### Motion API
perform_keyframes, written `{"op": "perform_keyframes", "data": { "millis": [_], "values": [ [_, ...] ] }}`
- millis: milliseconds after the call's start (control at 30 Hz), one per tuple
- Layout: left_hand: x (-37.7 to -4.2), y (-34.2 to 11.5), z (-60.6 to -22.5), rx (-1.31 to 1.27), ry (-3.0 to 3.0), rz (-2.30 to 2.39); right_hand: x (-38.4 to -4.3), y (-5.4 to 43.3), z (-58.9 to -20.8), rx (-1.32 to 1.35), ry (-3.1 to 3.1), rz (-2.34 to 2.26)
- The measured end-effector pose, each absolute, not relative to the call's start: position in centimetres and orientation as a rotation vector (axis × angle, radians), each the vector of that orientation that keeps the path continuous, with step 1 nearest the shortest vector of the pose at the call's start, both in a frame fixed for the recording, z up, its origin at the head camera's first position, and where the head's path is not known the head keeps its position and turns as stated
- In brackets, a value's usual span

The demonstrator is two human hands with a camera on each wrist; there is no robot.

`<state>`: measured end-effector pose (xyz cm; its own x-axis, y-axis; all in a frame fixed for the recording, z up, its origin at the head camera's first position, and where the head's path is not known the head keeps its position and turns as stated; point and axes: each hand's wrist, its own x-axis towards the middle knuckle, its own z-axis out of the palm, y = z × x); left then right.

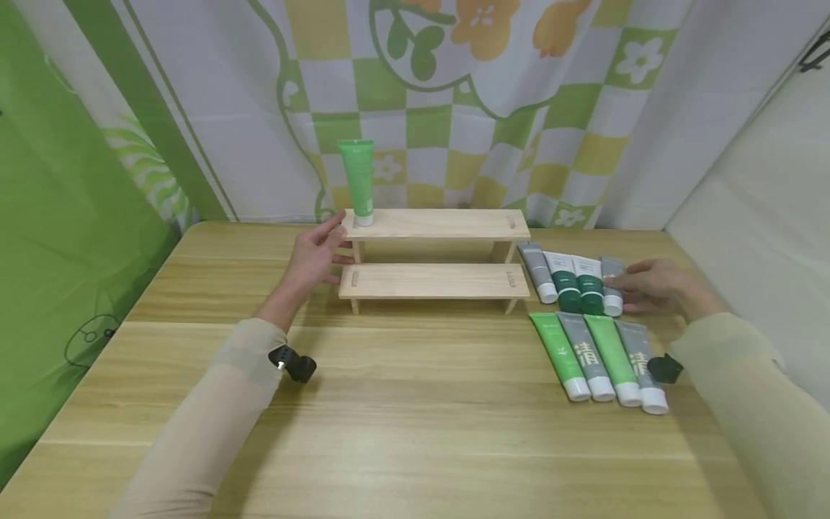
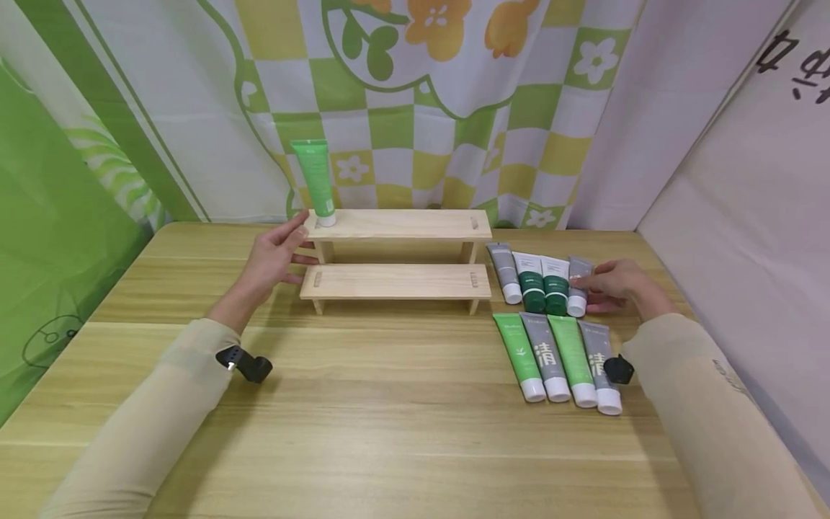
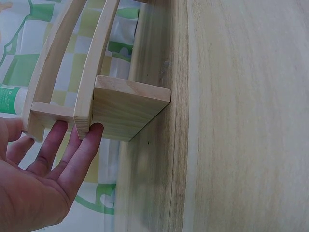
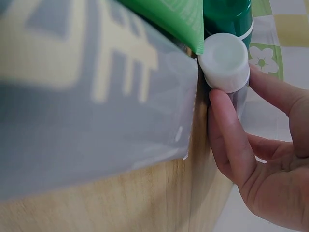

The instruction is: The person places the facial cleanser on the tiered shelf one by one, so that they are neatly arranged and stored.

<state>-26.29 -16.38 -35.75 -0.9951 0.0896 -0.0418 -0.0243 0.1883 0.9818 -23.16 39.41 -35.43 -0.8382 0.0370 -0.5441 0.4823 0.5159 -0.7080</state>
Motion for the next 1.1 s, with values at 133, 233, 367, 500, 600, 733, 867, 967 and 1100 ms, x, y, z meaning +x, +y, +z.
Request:
{"op": "perform_keyframes", "data": {
  "millis": [133,233,367,500,600,733,867,967,1100],
  "values": [
    [-26.13,-16.3,-35.63,0.066,2.362,1.945,-23.21,39.53,-35.61,0.418,2.265,-1.306],
    [-26.1,-16.3,-35.56,0.062,2.36,1.944,-23.25,39.52,-35.57,0.419,2.25,-1.317],
    [-26.23,-16.32,-35.65,0.057,2.356,1.933,-23.3,39.52,-35.43,0.418,2.252,-1.291],
    [-26.33,-16.35,-35.79,0.057,2.36,1.916,-23.31,39.56,-35.42,0.393,2.245,-1.273],
    [-26.41,-16.34,-35.93,0.061,2.365,1.908,-23.31,39.68,-35.49,0.384,2.235,-1.284],
    [-26.45,-16.28,-35.97,0.06,2.376,1.897,-23.28,39.83,-35.47,0.379,2.242,-1.287],
    [-26.38,-16.24,-35.91,0.056,2.378,1.9,-23.21,39.97,-35.45,0.366,2.226,-1.293],
    [-26.33,-16.26,-35.89,0.061,2.377,1.902,-23.11,40.08,-35.46,0.357,2.217,-1.305],
    [-26.31,-16.36,-35.89,0.068,2.376,1.899,-22.89,40.21,-35.51,0.343,2.216,-1.336]
  ]
}}
